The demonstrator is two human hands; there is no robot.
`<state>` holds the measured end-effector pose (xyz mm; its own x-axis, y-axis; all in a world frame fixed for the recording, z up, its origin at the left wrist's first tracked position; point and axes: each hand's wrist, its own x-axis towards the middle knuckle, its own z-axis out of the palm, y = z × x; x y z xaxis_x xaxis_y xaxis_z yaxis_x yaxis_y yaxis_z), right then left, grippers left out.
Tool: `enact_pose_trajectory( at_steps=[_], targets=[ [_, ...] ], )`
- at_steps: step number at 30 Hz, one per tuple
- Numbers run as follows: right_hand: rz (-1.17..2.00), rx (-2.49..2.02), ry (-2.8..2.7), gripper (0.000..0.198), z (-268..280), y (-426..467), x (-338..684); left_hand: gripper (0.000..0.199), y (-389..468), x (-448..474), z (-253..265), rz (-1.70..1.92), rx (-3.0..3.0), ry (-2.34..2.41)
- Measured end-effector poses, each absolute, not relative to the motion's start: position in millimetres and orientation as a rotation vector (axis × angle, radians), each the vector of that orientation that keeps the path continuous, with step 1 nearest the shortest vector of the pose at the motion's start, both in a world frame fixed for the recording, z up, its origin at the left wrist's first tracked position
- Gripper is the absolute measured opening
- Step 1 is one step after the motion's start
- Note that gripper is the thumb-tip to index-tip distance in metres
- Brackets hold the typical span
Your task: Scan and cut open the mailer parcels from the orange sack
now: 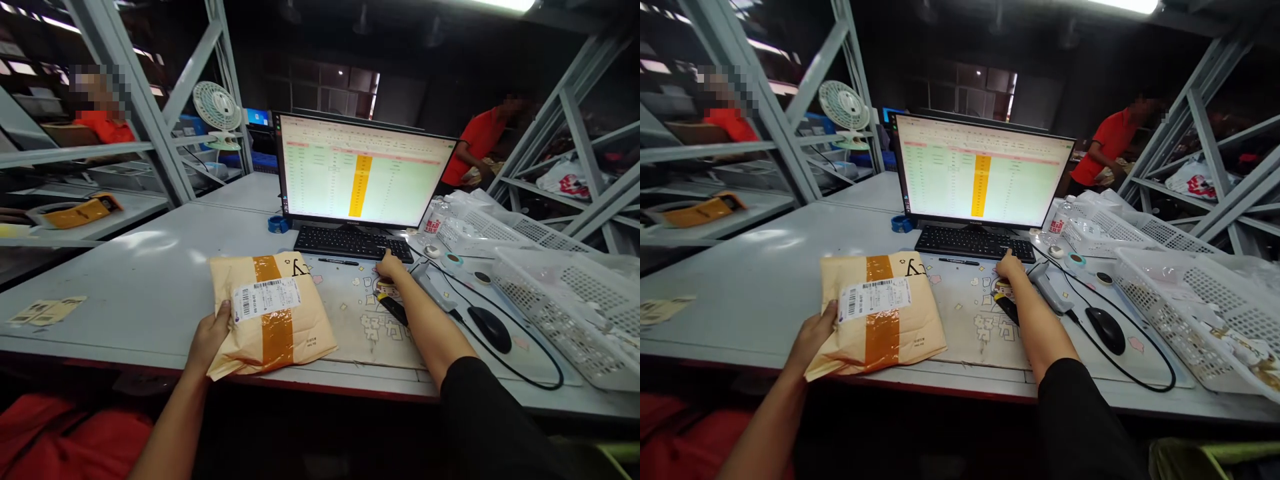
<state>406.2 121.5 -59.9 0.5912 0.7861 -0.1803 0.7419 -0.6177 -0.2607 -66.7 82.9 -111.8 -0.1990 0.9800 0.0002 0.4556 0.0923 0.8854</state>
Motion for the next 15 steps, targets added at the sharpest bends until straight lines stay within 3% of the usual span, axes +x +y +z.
enact_pose_trajectory(
  at_steps=[5,11,15],
  targets=[
    [0.583,-2.605,-1.356,0.098,-50.8,126.1,406.1,0.076,84.3,-66.1,-114.7,1.029,1.284,1.592],
    [0.593,-2.297,-1.635,0.081,-42.1,68.7,399.4,0.064,77.6,-70.9,-105.7,1.199,1.208,1.661],
    [0.499,-2.076,-1.856,0.075,-69.0,-5.3,386.3,0.063,62.5,-79.5,-77.1,1.472,1.478,1.852]
  ],
)
